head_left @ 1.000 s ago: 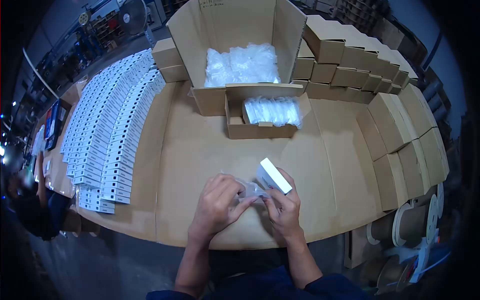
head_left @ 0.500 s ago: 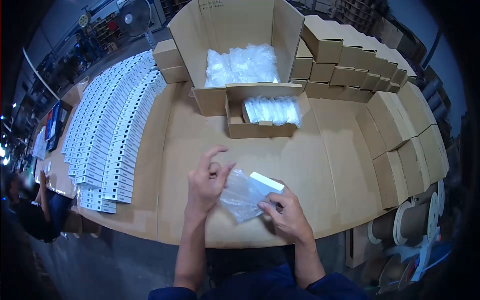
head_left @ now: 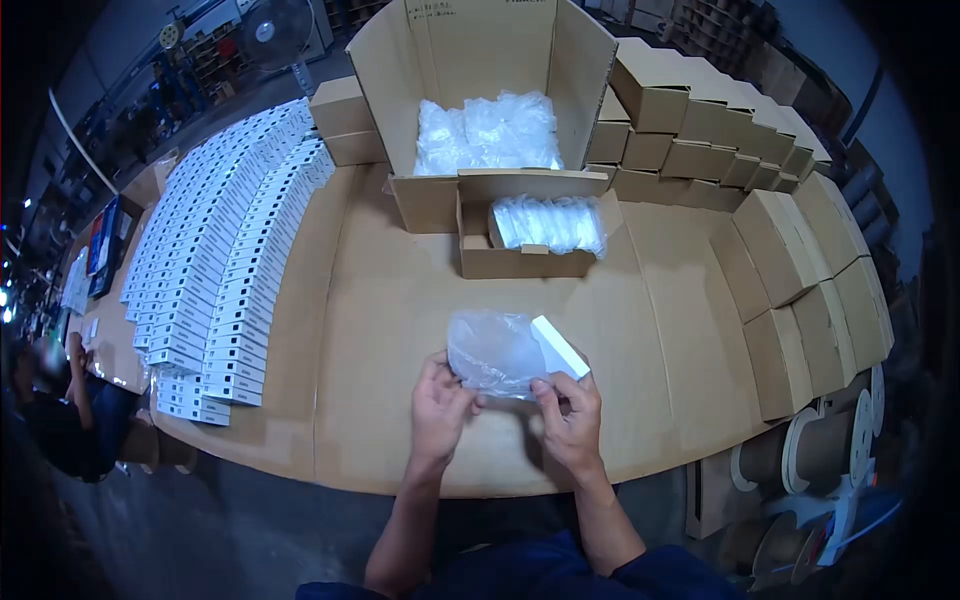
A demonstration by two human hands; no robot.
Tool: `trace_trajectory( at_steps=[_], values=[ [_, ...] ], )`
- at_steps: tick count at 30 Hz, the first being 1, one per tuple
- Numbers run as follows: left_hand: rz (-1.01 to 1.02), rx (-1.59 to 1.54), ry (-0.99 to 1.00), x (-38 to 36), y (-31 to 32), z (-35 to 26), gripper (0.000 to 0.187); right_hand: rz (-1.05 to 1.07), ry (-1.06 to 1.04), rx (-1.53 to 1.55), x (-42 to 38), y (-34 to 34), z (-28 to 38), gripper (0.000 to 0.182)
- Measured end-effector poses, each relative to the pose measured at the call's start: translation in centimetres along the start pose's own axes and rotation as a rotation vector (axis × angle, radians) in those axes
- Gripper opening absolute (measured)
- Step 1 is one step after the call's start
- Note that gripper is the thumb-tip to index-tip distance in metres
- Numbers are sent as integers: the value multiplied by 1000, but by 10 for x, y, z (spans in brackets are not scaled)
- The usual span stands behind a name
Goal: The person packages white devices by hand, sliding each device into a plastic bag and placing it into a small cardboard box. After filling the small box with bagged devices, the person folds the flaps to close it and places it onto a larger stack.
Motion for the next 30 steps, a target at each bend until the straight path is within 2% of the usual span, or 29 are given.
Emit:
trace_trajectory(
  at_steps=[2,5,6,8,10,11,13,14,15,17,20,23,24,28,30],
  values=[
    [6,-100,117,-2,-13,-3,52,-38,-52,-22,-2,-3,1,11],
    [27,-132,63,-5,12,-27,53,-17,-48,8,-2,1,-9,10],
    [35,-29,59,-5,13,-26,54,4,-30,24,-2,3,-10,10],
    [55,174,54,-1,12,-21,55,56,-168,-7,1,4,3,9],
    [10,201,76,0,10,-16,52,109,-216,11,0,6,6,10],
    [-11,216,88,1,8,-15,51,113,-203,41,2,3,7,12],
    [56,459,175,-2,8,-23,44,122,-168,103,5,-11,8,18],
    [91,580,219,-2,8,-27,41,177,13,122,7,-22,-1,26],
    [107,571,220,-2,6,-26,40,128,-48,126,15,-30,-3,27],
    [141,552,217,-2,3,-21,40,6,-62,357,26,-38,6,31],
    [111,577,173,-6,9,-25,37,-32,-204,508,41,-40,45,43],
    [154,674,156,-7,16,-29,37,97,-336,501,51,-32,64,52],
    [158,694,163,-7,17,-31,38,124,-328,499,51,-25,72,43],
    [162,760,197,-6,15,-30,44,284,-178,197,50,-13,77,35],
    [155,775,205,-3,8,-28,46,290,-220,237,52,-10,74,33]
  ],
)
Point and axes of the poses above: each hand's wrist, its own x-axis towards the middle knuckle, its own y-axis out of the palm, z = x × y, the point moved 4 cm from there along x, towards the middle knuckle, and after that the axes turned 8 degrees about y, right-handed, at the moved point
